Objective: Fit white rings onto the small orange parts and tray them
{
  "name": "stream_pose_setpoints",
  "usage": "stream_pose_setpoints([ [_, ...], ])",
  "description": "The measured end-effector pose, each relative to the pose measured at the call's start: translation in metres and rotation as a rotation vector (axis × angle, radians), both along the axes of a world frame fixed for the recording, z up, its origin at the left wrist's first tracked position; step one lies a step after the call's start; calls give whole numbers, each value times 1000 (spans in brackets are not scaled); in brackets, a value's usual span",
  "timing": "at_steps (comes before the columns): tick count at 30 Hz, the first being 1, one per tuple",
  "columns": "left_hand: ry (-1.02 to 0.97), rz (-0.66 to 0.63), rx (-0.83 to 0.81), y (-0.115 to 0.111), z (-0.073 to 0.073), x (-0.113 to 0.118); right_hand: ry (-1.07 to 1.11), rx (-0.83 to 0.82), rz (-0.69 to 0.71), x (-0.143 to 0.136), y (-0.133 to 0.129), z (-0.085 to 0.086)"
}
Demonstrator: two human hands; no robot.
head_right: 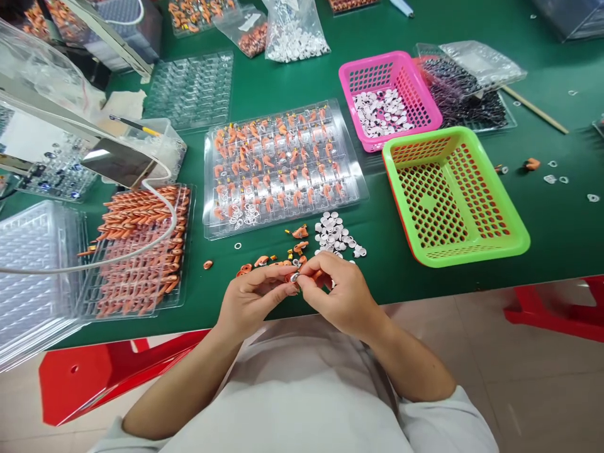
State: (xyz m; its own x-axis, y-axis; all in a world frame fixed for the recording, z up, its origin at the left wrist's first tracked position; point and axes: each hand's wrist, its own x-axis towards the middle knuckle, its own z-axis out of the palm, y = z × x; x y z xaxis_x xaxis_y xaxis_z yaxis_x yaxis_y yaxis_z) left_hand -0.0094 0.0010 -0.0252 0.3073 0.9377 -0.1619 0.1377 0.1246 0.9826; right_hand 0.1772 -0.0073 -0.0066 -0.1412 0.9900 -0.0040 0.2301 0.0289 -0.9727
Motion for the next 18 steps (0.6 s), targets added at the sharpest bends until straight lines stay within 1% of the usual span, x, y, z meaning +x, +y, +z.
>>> stream_pose_setpoints([
  [4,-98,8,-65,0,-2,-1,3,6,6,2,0,2],
  [8,-92,6,-38,-1,-3,-1,-63,30,48,2,0,4],
  [13,73,-10,163,-2,-5,-1,-196,60,85,1,-1,4],
  [18,241,-46,384,1,-1,1,-289,77,79,0,0,4],
])
